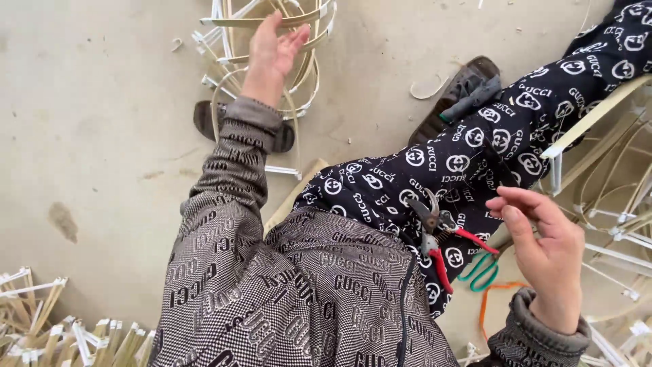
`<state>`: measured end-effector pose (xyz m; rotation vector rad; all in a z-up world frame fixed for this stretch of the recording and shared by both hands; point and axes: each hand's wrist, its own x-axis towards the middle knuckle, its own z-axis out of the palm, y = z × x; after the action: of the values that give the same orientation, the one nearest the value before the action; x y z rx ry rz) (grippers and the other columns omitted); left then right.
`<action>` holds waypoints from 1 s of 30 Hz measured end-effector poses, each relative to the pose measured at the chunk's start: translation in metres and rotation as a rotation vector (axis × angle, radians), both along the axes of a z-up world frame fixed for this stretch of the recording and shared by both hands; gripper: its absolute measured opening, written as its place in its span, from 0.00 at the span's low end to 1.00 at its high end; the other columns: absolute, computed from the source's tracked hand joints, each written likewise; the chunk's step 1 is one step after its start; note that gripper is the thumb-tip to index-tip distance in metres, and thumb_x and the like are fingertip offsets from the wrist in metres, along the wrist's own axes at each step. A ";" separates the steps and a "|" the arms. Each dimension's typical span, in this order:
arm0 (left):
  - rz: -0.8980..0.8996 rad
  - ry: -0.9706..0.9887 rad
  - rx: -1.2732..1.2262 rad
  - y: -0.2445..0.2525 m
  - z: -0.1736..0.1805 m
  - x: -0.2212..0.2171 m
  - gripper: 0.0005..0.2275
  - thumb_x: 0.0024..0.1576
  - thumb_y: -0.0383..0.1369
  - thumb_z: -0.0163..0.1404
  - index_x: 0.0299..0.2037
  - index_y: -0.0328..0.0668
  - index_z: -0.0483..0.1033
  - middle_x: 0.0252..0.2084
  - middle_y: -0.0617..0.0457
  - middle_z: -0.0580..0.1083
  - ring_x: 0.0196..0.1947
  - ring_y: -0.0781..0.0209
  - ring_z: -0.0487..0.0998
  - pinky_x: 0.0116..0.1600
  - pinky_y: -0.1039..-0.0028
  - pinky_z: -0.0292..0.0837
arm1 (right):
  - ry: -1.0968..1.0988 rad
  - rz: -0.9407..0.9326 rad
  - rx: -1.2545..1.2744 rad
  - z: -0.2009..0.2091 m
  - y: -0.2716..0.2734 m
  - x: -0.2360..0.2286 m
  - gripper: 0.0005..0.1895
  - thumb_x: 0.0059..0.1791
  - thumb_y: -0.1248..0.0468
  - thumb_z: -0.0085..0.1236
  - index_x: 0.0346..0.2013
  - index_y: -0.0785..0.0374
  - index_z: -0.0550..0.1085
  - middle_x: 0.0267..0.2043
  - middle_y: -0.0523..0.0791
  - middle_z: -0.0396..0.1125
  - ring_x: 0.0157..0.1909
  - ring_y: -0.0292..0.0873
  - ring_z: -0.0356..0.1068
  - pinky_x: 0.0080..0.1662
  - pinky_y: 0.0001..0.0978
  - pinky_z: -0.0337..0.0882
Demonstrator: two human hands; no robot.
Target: Cutting and assembling white and natural wood/bamboo frame components for furniture.
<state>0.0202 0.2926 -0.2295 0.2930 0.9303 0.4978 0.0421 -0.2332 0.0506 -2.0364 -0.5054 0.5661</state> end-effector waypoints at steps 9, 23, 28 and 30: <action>-0.082 0.189 0.294 0.048 -0.029 0.012 0.14 0.62 0.35 0.47 0.45 0.25 0.71 0.33 0.43 0.72 0.32 0.53 0.74 0.31 0.62 0.81 | 0.045 -0.013 -0.095 -0.010 -0.007 -0.016 0.16 0.55 0.67 0.54 0.56 0.69 0.74 0.45 0.46 0.76 0.46 0.36 0.74 0.48 0.26 0.73; -0.916 -0.541 0.845 -0.146 0.213 -0.003 0.23 0.72 0.26 0.45 0.75 0.50 0.54 0.53 0.43 0.79 0.42 0.59 0.83 0.49 0.69 0.82 | -0.169 0.363 -0.766 -0.072 -0.010 -0.062 0.57 0.33 0.53 0.73 0.70 0.64 0.55 0.58 0.51 0.63 0.63 0.54 0.59 0.63 0.50 0.58; -1.155 -0.605 0.316 -0.206 0.205 -0.009 0.22 0.68 0.26 0.47 0.73 0.43 0.61 0.51 0.44 0.78 0.43 0.56 0.83 0.47 0.66 0.82 | -0.230 0.234 -0.713 -0.086 -0.023 -0.075 0.61 0.28 0.56 0.75 0.72 0.63 0.55 0.59 0.52 0.62 0.63 0.55 0.57 0.64 0.55 0.54; -1.206 -0.555 0.178 -0.229 0.191 -0.022 0.19 0.64 0.25 0.50 0.65 0.28 0.67 0.50 0.44 0.79 0.43 0.56 0.82 0.52 0.66 0.82 | -0.204 0.174 -0.621 -0.092 -0.029 -0.078 0.56 0.30 0.60 0.72 0.70 0.62 0.56 0.59 0.52 0.62 0.64 0.55 0.57 0.65 0.53 0.52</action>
<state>-0.0014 0.0633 -0.0385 0.7565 0.0615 -0.4535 -0.0359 -0.2624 -0.0417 -2.6766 -0.6940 0.6822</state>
